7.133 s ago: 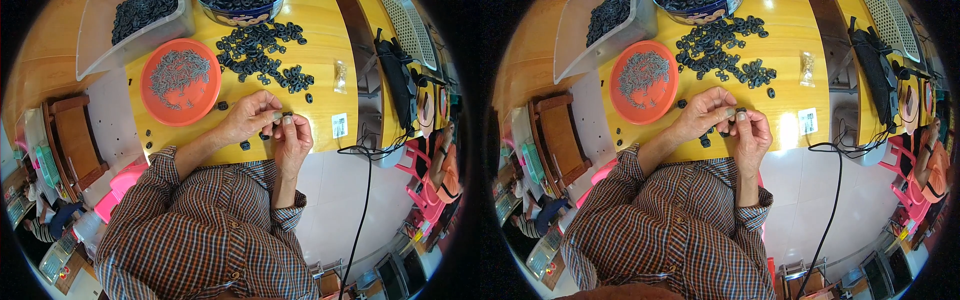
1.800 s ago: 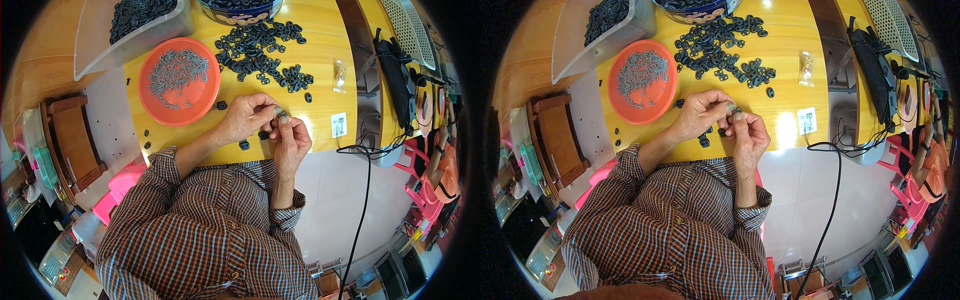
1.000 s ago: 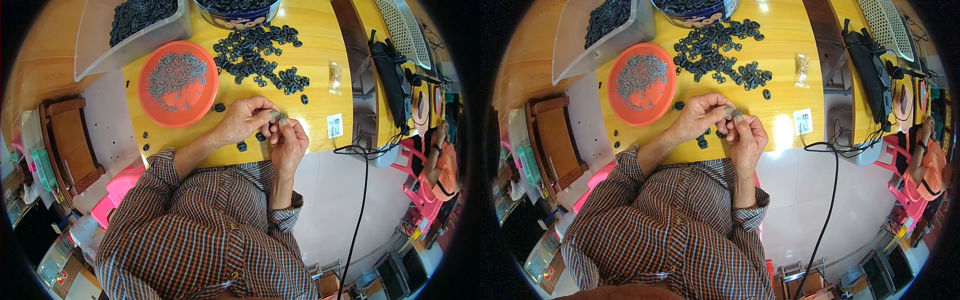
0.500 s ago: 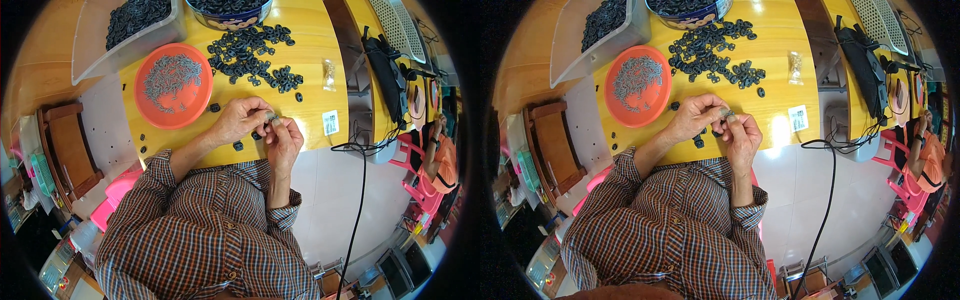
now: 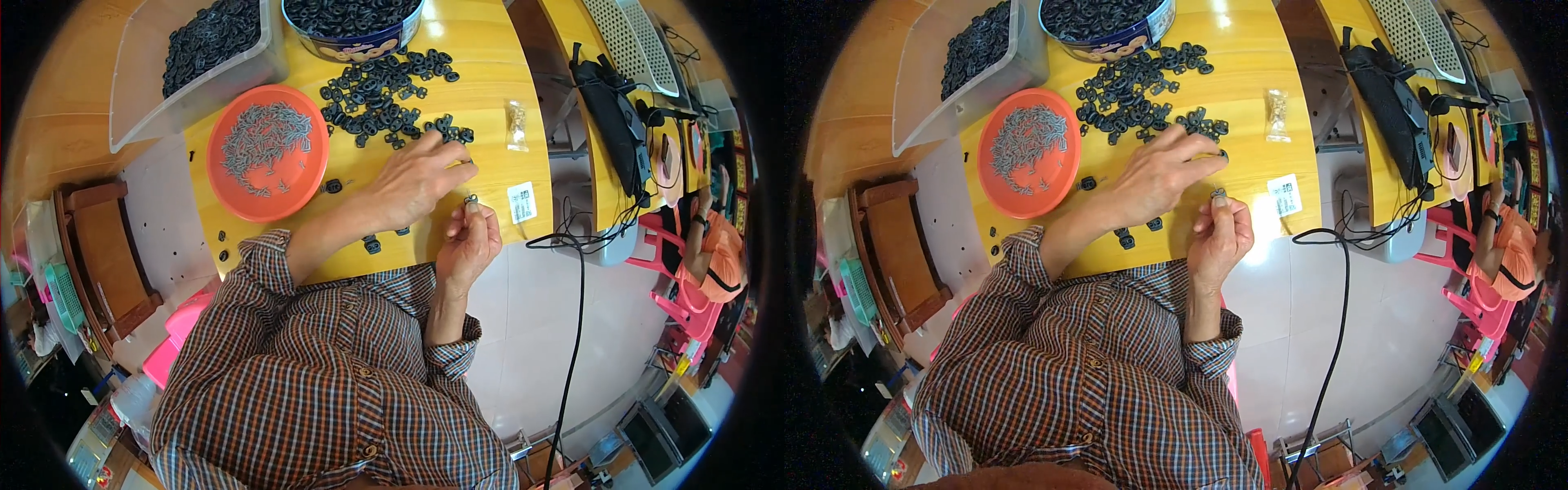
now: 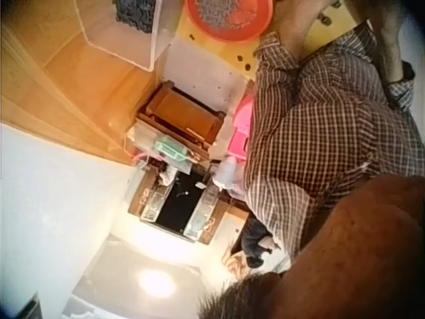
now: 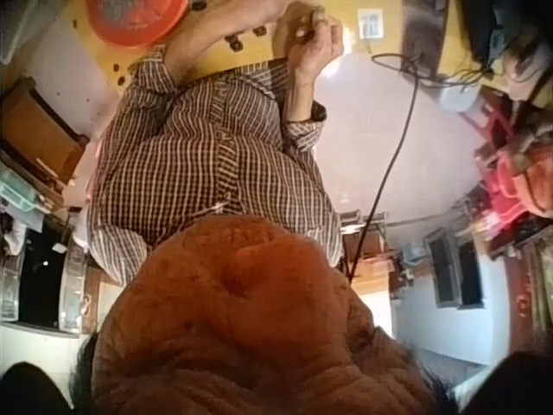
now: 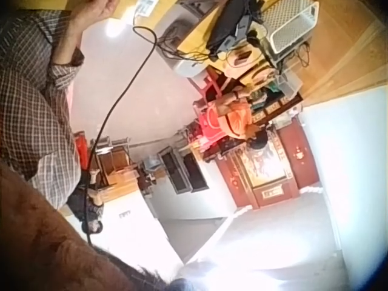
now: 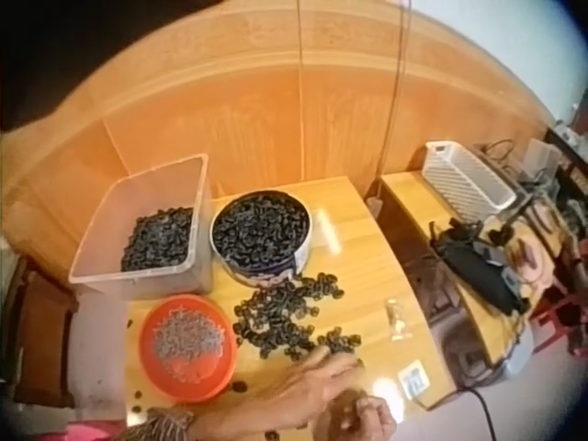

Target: Manually assembling small plastic components by inserting metal pins.

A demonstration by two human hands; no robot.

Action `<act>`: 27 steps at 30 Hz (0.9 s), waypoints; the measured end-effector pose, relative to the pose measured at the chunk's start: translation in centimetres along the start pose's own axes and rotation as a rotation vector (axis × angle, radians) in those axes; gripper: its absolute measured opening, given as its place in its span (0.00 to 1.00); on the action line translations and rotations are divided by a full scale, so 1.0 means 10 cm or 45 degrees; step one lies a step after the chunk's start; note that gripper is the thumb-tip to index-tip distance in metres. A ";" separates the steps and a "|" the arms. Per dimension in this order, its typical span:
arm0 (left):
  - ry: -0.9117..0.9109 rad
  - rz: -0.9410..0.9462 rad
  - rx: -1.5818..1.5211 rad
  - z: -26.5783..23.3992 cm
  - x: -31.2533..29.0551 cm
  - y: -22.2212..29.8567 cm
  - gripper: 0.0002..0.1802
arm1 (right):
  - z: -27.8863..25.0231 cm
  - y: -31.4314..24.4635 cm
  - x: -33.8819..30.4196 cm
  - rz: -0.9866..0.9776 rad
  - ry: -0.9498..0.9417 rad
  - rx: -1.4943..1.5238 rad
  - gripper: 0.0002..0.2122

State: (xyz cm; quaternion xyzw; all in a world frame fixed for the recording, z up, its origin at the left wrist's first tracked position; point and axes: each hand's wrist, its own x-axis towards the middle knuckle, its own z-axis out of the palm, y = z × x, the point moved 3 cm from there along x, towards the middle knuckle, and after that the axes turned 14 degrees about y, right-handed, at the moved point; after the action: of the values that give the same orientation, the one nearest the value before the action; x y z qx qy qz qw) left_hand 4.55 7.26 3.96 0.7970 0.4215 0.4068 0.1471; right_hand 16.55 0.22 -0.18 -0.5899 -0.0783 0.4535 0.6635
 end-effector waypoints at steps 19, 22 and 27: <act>0.150 -0.286 -0.304 -0.03 -0.07 -0.19 0.14 | -0.01 0.02 -0.01 -0.010 -0.034 0.035 0.04; 0.060 -0.925 -1.040 -0.08 -0.21 -0.28 0.15 | 0.04 -0.01 -0.07 -0.010 -0.049 -0.010 0.05; -0.028 -1.148 -1.422 -0.12 -0.37 -0.27 0.15 | 0.07 0.02 -0.09 -0.016 -0.084 -0.047 0.05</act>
State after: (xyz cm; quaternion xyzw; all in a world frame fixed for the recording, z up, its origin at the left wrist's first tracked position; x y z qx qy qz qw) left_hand 0.96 5.85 1.18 0.3551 0.4370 0.4534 0.6909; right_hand 15.48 0.07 0.23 -0.5862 -0.1122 0.4670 0.6524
